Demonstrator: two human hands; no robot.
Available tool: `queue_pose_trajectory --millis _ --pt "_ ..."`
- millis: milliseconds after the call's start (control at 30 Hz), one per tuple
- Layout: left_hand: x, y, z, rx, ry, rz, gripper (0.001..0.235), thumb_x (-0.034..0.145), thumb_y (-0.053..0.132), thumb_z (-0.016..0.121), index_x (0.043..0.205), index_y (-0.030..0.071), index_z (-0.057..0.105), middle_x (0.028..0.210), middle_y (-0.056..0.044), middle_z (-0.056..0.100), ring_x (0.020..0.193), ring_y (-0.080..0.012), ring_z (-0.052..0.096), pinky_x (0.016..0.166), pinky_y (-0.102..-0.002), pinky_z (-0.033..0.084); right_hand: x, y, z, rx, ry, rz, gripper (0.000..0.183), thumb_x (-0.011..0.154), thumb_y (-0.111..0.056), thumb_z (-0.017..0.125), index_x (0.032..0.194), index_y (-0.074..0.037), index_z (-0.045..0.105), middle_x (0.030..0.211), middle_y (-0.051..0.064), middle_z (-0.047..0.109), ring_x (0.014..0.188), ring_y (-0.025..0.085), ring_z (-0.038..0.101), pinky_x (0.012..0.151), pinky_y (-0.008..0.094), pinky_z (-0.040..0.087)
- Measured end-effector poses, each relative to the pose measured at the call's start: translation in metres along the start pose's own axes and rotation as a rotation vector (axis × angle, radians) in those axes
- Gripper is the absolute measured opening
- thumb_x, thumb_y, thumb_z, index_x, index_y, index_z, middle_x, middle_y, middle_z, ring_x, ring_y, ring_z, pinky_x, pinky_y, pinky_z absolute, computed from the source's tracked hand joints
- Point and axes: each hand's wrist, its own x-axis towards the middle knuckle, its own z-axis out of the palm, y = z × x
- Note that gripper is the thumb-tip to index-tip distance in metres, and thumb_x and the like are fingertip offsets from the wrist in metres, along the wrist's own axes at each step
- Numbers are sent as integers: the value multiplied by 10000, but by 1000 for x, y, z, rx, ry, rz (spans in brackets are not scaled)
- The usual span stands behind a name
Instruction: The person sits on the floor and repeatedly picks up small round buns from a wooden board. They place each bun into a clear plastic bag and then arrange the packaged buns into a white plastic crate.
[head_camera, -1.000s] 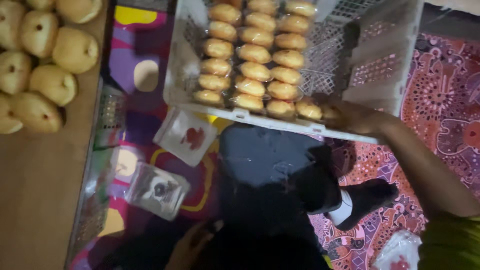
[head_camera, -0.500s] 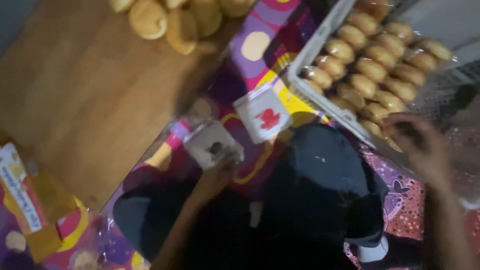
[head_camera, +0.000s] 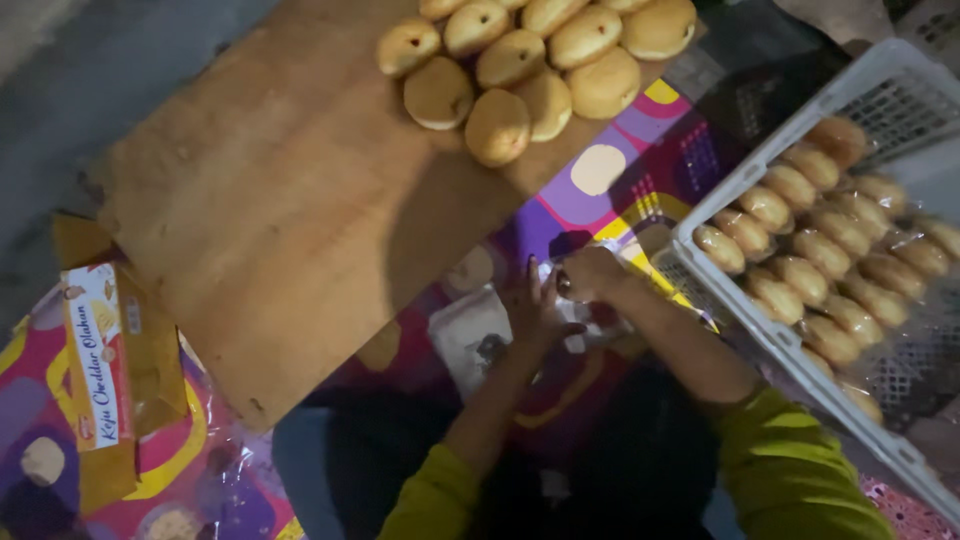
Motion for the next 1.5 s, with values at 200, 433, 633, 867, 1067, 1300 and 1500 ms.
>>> queue_pose_trajectory --millis 200,433,633,867,1067,1300,1500 --pt "7 36 -29 234 -68 -117 1166 699 685 789 1584 101 305 1683 -240 103 1549 -471 114 1122 -793 54 -27 -23 -42 -130 11 -40 428 686 -351 779 1066 -154 791 1035 136 755 983 340 717 896 548 513" --pt "-50 68 -128 -1553 181 -777 1030 862 304 700 1596 233 -19 1548 -123 277 1367 -255 349 1036 -437 457 -192 -106 -99 167 722 -125 340 827 -289 659 1154 -218 718 1293 110 659 1066 379 718 889 509 542" --pt "-25 18 -199 -2048 393 -625 389 1069 350 535 1360 97 485 1130 -62 629 897 -123 598 694 -255 499 -150 -140 -106 219 1010 -371 183 853 -190 752 1029 -139 748 1110 110 721 1073 342 714 952 460 549" --pt "21 -1 -272 -2409 241 -272 470 1090 422 530 1414 92 614 1008 -11 690 779 -79 651 559 -197 531 -15 -110 -212 175 1161 68 1299 622 -407 991 1544 70 212 1539 321 411 1449 504 295 1071 695 35" --pt "23 1 -261 -2277 533 -896 459 1030 386 466 1370 85 533 1186 -50 677 995 -140 707 841 -279 635 -64 -116 -196 727 1046 -210 1223 821 -219 837 1711 -57 13 1599 245 490 1516 358 518 1248 501 437" --pt "14 54 -241 -2177 446 -814 454 1016 362 509 1373 90 579 1319 -77 669 1146 -217 675 969 -402 573 -215 -165 -112 1470 925 -334 1475 672 -82 897 1609 -169 -239 1450 254 506 1316 329 582 1082 490 524" --pt "-15 138 -248 -1902 329 -798 451 1006 315 576 1384 70 544 1248 -126 649 1027 -253 686 823 -390 566 -234 -162 -103 590 1123 21 1391 604 -137 919 1624 -65 -24 1495 339 451 1420 391 488 1164 568 396"
